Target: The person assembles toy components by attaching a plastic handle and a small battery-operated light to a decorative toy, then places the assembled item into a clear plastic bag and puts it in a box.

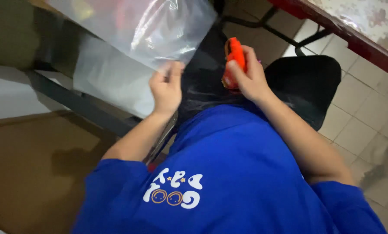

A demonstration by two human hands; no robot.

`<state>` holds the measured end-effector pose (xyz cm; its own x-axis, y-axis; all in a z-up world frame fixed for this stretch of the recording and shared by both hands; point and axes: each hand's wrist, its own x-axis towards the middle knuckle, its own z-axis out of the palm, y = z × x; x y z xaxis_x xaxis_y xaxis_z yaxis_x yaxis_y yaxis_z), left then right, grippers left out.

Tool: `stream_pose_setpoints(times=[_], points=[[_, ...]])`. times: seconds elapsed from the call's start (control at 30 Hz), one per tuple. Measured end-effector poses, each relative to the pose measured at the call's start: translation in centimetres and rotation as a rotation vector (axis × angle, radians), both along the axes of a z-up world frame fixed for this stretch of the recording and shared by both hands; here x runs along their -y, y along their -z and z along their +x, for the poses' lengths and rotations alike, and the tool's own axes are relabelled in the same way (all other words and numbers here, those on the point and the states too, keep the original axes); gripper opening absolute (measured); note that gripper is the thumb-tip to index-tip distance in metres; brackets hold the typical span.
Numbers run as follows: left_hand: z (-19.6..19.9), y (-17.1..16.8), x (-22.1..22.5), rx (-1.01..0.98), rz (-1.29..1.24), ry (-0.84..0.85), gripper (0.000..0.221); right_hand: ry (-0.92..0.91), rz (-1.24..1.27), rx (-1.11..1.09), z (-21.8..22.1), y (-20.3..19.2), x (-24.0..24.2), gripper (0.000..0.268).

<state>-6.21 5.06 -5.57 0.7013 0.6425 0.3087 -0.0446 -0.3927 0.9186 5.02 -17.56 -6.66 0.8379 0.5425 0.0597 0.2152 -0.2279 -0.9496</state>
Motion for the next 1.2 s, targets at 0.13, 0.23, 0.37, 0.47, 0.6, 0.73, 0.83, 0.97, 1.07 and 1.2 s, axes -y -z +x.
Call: stream_pose_setpoints(times=[0.13, 0.23, 0.37, 0.47, 0.6, 0.73, 0.83, 0.97, 1.07, 1.2], points=[[0.1, -8.5, -0.3, 0.132, 0.008, 0.090, 0.022, -0.019, -0.153, 0.092, 0.0, -1.9, -0.3, 0.088], [-0.1, -12.0, -0.1, 0.204, -0.026, 0.167, 0.033, -0.038, -0.297, 0.181, -0.7, -2.9, -0.4, 0.091], [0.7, -14.6, 0.1, 0.256, -0.021, 0.298, 0.030, 0.098, -0.307, 0.123, 0.0, -2.7, 0.3, 0.070], [1.5, -14.0, -0.2, 0.217, -0.017, 0.338, 0.029, 0.136, -0.183, 0.201, 0.9, -2.0, 1.8, 0.062], [2.7, -14.0, 0.4, 0.038, -0.050, 0.398, 0.040, 0.036, 0.048, 0.164, 1.0, -5.3, 5.7, 0.055], [3.1, -16.2, 2.2, -0.124, -0.053, 0.538, 0.057, -0.128, 0.007, -0.012, 1.3, -10.6, 10.6, 0.048], [3.6, -17.1, 4.3, -0.087, -0.008, 0.601, 0.028, -0.219, 0.336, -0.087, 1.0, -12.5, 12.3, 0.059], [2.1, -21.6, 7.1, -0.081, 0.130, 0.708, 0.026, -0.568, 0.704, -0.118, -0.3, -15.4, 11.5, 0.060], [1.1, -23.6, 8.0, -0.005, 0.329, 0.728, 0.036, -0.542, 0.864, -0.219, -1.4, -16.1, 11.1, 0.070], [1.6, -23.2, 8.1, 0.009, 0.564, 0.720, 0.055, -0.306, 0.833, -0.012, -1.1, -16.4, 10.4, 0.079]])
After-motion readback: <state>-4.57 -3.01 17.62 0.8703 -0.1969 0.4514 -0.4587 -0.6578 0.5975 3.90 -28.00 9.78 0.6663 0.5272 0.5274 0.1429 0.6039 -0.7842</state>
